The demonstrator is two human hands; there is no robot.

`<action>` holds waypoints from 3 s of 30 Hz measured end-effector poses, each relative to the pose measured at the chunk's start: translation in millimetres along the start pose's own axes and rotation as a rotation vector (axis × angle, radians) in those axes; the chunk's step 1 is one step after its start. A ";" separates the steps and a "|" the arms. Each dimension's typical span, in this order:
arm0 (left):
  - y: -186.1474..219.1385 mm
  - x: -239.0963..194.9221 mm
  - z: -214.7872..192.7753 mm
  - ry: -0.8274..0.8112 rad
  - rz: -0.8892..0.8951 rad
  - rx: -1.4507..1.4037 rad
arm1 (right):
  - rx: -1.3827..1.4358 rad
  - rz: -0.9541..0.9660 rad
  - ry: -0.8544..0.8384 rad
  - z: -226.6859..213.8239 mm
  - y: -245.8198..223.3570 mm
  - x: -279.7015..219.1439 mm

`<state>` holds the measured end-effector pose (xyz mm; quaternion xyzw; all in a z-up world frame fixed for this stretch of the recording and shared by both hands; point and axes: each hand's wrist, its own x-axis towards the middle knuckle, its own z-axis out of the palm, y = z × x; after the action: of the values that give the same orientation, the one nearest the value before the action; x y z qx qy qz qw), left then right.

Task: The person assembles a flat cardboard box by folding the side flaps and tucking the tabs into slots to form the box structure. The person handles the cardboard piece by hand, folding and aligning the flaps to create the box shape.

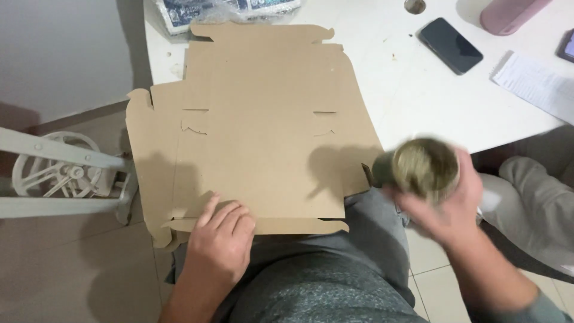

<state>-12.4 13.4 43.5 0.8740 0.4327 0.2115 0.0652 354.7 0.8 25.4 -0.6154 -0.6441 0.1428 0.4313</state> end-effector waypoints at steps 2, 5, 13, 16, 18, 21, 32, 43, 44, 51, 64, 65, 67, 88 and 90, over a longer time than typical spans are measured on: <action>-1.2 1.6 -3.9 -0.011 -0.006 -0.010 | 0.116 -0.066 -0.025 -0.4 -31.8 -11.7; -4.8 -2.3 -2.9 -0.012 -0.011 -0.015 | 0.324 -0.171 -0.127 -5.8 -73.1 -24.9; -2.6 -7.0 -13.5 0.008 -0.046 0.025 | 0.497 -0.336 -0.486 -17.6 -87.8 -32.4; -2.3 -8.8 -13.8 0.011 -0.043 0.044 | 0.464 -0.353 -0.498 -14.9 -88.7 -35.9; -1.7 -7.1 -13.6 0.026 -0.029 0.017 | 0.422 -0.369 -0.503 -13.9 -88.3 -38.1; -3.8 -7.9 -11.1 0.051 -0.028 0.002 | 0.368 -0.376 -0.514 -17.2 -87.4 -40.7; -6.7 -11.7 0.9 0.059 -0.075 0.036 | 0.345 -0.392 -0.268 -29.0 -84.7 -43.9; -7.9 -7.8 9.4 0.000 -0.127 0.125 | 0.171 -0.141 0.023 -3.1 12.4 -7.4; -10.2 -9.0 10.8 0.015 -0.111 0.113 | 0.072 0.006 0.090 0.3 31.8 5.4; 5.3 -7.7 -21.6 0.072 0.031 0.126 | -0.039 0.178 0.224 9.9 163.5 63.6; -3.1 -9.8 -43.2 0.204 0.175 0.194 | -0.282 -0.404 -0.176 16.9 -1.6 8.4; -9.6 3.4 -39.5 0.278 0.217 0.264 | -0.283 -0.416 -0.212 24.6 -15.2 25.8; -18.6 32.1 -42.9 0.366 0.264 0.333 | -0.292 -0.434 -0.238 35.2 -24.6 63.1; -84.2 117.1 -112.8 0.551 -0.481 -0.830 | 0.730 -0.358 -0.185 -17.8 -90.9 181.1; -92.6 113.7 -93.3 0.726 -0.301 -1.155 | 0.722 -0.349 -0.299 -17.4 -107.8 170.5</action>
<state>-58.7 153.2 135.8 0.5041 0.3619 0.6749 0.3992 317.4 129.2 177.5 -0.2793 -0.7029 0.3716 0.5384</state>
